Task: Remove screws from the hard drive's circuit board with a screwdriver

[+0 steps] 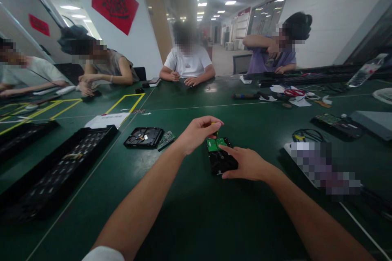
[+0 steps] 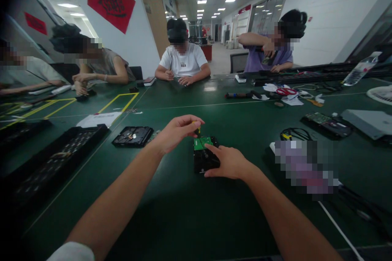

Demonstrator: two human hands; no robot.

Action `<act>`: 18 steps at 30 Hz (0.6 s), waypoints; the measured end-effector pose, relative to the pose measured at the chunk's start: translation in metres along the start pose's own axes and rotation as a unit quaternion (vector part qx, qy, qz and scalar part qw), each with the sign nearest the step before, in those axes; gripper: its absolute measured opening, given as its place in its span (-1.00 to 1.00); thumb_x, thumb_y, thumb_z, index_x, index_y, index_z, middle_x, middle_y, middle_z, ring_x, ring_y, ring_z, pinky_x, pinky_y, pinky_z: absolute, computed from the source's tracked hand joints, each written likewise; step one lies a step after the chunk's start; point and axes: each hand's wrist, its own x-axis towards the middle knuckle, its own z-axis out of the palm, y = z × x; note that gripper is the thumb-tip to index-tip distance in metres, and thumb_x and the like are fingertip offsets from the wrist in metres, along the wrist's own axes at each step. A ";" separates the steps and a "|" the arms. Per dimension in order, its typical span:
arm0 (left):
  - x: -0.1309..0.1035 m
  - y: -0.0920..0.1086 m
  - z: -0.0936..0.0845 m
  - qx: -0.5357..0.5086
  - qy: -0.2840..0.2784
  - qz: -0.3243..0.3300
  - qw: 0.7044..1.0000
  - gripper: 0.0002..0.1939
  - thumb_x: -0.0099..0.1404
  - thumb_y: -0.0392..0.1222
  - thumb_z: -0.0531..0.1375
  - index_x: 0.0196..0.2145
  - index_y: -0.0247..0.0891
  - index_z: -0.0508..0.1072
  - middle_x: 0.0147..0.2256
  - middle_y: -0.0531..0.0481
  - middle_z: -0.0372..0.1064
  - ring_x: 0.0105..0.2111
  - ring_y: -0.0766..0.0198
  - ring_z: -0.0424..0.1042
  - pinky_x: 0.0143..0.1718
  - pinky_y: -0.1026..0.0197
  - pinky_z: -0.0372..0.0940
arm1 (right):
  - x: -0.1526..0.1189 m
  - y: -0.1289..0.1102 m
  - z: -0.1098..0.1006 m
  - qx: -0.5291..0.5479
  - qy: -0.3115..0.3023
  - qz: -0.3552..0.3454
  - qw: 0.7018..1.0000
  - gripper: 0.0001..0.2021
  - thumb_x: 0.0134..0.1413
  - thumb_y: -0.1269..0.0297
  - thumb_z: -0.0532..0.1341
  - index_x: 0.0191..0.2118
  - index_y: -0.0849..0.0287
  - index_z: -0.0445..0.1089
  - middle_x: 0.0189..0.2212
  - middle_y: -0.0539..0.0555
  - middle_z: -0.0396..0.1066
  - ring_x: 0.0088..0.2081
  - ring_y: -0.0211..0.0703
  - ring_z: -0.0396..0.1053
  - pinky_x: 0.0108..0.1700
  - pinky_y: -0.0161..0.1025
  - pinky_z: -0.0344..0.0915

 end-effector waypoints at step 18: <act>-0.003 0.004 0.007 -0.124 -0.008 -0.024 0.992 -0.79 0.35 -0.14 0.31 -0.13 -0.28 0.46 -0.10 -0.17 0.49 -0.04 0.13 0.48 -0.17 0.13 0.49 | 0.001 0.002 0.001 -0.008 -0.002 -0.001 1.000 0.09 -0.01 -0.50 0.24 0.52 -0.07 -0.02 0.08 0.26 0.45 -0.02 0.29 0.48 -0.07 0.00 0.32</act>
